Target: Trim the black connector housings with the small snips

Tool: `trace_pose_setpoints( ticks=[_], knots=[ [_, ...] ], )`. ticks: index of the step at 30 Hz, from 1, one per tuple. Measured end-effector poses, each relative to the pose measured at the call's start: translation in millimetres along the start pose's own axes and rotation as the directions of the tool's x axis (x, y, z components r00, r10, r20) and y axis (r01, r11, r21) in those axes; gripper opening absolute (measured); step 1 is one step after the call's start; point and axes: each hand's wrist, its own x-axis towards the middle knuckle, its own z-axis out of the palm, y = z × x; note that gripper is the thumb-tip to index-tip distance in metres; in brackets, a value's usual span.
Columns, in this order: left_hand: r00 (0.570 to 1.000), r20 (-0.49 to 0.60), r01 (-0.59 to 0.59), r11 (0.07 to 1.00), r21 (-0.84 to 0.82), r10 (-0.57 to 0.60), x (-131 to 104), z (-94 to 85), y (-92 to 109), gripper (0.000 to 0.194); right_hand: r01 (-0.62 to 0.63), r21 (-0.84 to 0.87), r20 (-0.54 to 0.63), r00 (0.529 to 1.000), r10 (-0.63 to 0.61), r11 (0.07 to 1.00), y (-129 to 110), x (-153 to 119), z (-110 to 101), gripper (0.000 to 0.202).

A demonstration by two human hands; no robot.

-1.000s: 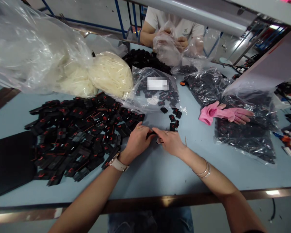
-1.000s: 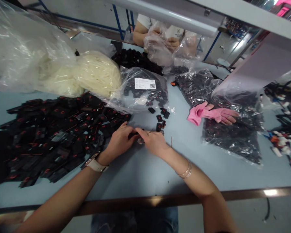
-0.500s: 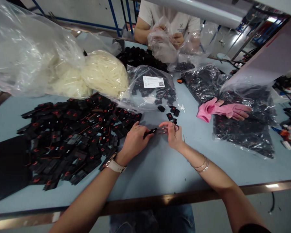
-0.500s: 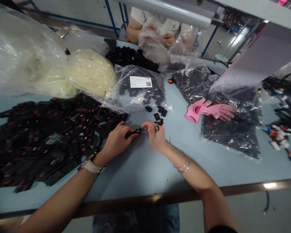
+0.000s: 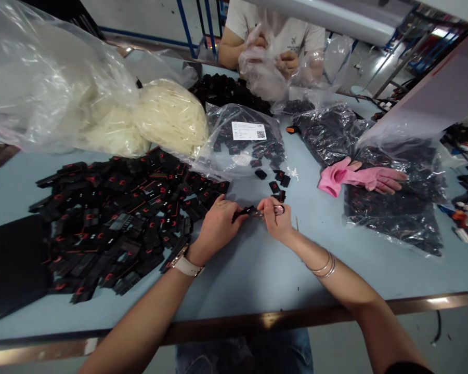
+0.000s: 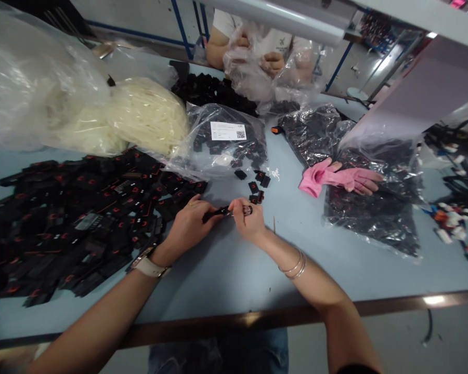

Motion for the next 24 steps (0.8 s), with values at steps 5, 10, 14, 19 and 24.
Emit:
trace_pose_setpoints(
  ticks=[5,10,14,19,24],
  knots=[
    [1.0,0.002,-0.005,1.0,0.009,0.005,0,0.1,1,0.013,-0.015,-0.019,0.021,1.0,0.015,1.0,0,1,0,0.04],
    [1.0,-0.013,-0.014,1.0,0.024,0.014,-1,3.1,-2,0.014,-0.014,-0.028,0.019,1.0,0.014,1.0,0,1,1,0.041],
    [1.0,-0.016,-0.024,0.999,0.031,0.024,-2,4.2,-3,0.015,-0.008,-0.078,0.022,1.0,0.009,0.997,-4,2,1,0.042],
    [1.0,-0.001,-0.02,0.999,0.038,0.02,-2,1.9,0,0.016,0.046,-0.152,0.035,0.999,-0.041,0.987,-11,5,1,0.04],
    [0.999,0.016,-0.028,0.998,0.058,0.028,-1,-0.9,3,0.016,0.091,-0.203,0.031,0.996,-0.086,0.975,-15,7,2,0.038]
  ],
)
